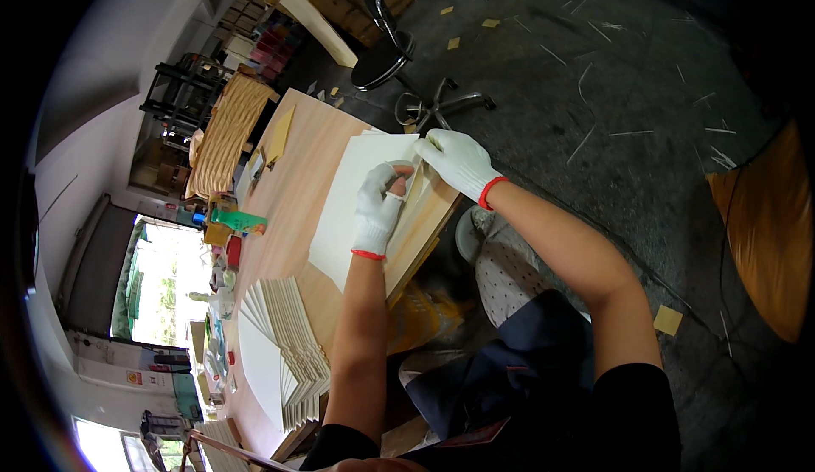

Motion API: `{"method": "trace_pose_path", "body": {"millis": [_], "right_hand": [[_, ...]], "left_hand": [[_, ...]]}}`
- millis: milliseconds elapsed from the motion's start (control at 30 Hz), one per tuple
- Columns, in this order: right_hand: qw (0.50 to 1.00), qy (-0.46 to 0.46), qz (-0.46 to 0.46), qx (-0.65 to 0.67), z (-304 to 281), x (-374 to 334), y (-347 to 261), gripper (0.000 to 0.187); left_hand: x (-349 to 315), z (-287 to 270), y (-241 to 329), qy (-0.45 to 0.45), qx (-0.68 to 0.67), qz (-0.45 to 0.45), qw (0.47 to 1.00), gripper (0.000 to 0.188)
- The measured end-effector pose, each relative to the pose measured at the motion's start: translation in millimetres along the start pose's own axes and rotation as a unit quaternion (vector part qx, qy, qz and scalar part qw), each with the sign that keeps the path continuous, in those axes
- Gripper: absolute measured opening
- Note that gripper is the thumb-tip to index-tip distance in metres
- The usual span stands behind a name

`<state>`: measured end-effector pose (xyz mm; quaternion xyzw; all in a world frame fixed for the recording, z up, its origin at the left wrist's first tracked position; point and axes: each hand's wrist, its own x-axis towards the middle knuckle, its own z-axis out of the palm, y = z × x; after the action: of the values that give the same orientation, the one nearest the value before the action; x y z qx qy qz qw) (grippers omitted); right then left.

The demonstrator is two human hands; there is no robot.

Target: The person applies glue to the edge of white paper sheets using a small brush and presses them onto a wooden board. The person repeats this process for multiple sheets, stacking them on the table.

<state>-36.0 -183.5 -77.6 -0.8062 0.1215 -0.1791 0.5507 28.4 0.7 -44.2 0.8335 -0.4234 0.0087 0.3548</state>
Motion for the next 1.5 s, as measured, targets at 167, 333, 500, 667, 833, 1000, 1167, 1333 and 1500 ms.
{"method": "trace_pose_path", "body": {"millis": [167, 333, 500, 667, 833, 1000, 1167, 1333, 1500], "right_hand": [[1.000, -0.003, 0.011, 0.007, 1.9, -0.7, -1.0, 0.044], [1.000, -0.001, 0.020, 0.004, 0.2, -2.7, -3.6, 0.044], [1.000, -0.005, 0.023, -0.001, -0.8, -3.3, -3.2, 0.044], [0.999, 0.003, -0.014, -0.029, -1.1, -7.4, -9.0, 0.044], [1.000, 0.013, -0.010, -0.009, -0.6, -5.8, -3.9, 0.042], [1.000, 0.005, 0.005, -0.003, 0.1, -4.7, -3.3, 0.042], [1.000, 0.008, -0.001, 0.003, 0.8, -5.7, -1.7, 0.043], [1.000, 0.006, 0.003, 0.005, 0.3, -5.1, -1.3, 0.044], [1.000, 0.015, 0.004, 0.005, 1.2, -5.7, -2.2, 0.044]], "left_hand": [[0.4, 3.7, -1.7, -0.020, -0.001, -0.049, 0.999, 0.029], [1.2, 2.5, -1.2, -0.019, -0.005, -0.064, 0.998, 0.033], [0.6, 4.3, -7.0, 0.002, -0.024, -0.042, 0.999, 0.031], [-0.9, 5.7, 4.2, 0.040, -0.074, -0.060, 0.995, 0.026], [-0.3, 0.2, 9.1, -0.005, 0.046, -0.009, 0.999, 0.024], [-1.1, 3.2, 12.8, 0.017, 0.070, -0.043, 0.996, 0.031], [-0.8, 3.9, 5.9, 0.017, 0.057, -0.042, 0.997, 0.033], [-1.3, 4.5, 3.8, 0.012, 0.061, -0.062, 0.996, 0.032], [-0.7, 3.8, 4.9, 0.010, 0.058, -0.065, 0.996, 0.031]]}}
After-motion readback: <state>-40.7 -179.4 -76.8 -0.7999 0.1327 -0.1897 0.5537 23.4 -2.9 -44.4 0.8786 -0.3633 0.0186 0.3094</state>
